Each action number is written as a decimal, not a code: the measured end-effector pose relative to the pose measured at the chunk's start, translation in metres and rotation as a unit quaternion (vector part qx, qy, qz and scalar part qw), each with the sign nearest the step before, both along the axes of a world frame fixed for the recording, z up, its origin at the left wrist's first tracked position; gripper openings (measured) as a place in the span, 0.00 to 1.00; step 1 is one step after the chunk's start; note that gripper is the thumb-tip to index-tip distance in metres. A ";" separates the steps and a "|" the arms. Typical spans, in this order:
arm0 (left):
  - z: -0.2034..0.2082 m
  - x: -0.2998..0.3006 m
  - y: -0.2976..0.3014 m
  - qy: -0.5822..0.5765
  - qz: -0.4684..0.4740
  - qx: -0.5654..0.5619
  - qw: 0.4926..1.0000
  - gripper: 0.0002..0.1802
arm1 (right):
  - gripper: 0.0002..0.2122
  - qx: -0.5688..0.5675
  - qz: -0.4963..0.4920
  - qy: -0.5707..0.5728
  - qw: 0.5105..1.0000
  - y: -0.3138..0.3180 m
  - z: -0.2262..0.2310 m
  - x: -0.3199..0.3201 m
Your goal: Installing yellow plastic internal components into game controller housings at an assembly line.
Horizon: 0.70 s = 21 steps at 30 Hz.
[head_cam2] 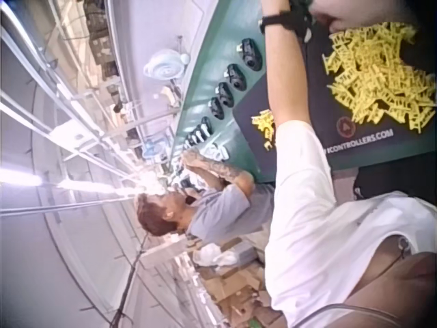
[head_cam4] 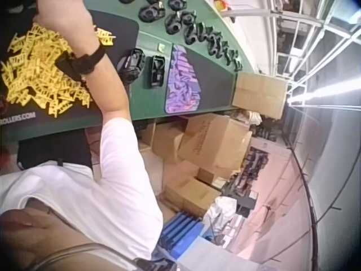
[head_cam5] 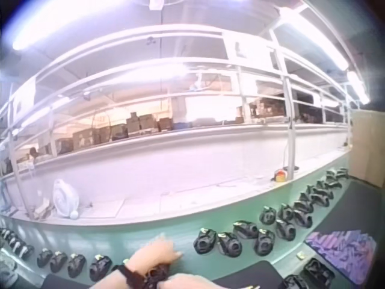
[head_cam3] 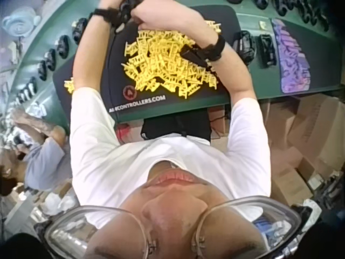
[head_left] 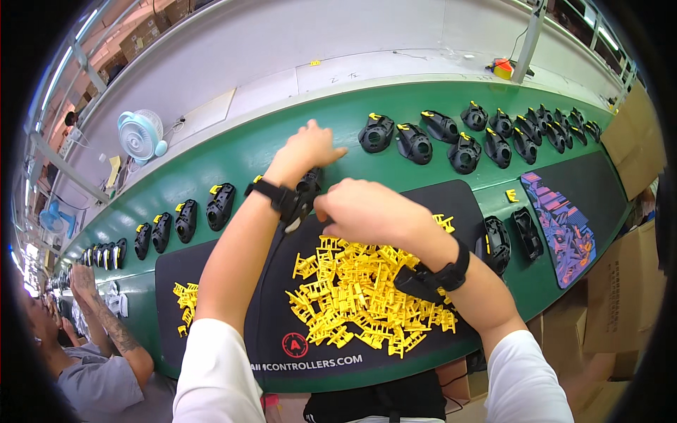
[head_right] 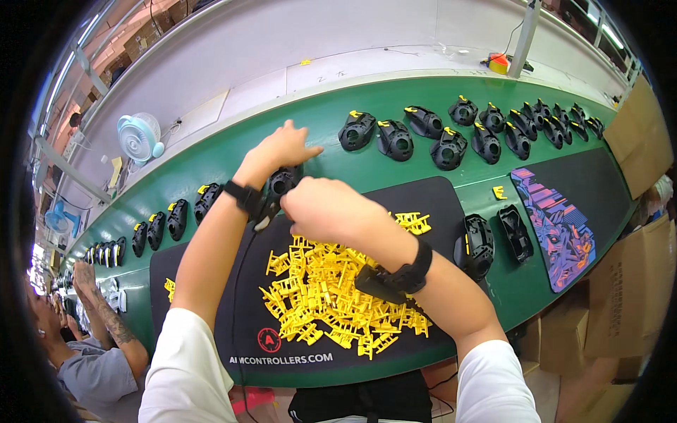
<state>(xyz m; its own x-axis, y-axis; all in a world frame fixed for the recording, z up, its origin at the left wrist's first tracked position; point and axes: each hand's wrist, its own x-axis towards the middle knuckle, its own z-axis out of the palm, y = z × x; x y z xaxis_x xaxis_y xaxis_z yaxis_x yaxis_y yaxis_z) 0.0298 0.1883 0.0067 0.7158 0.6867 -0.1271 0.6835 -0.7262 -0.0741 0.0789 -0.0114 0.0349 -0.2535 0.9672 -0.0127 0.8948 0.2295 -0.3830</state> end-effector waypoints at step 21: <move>0.030 -0.011 0.015 -0.566 0.058 -0.622 0.538 0.25 | 0.05 0.139 0.052 0.183 0.972 0.000 0.024 0.036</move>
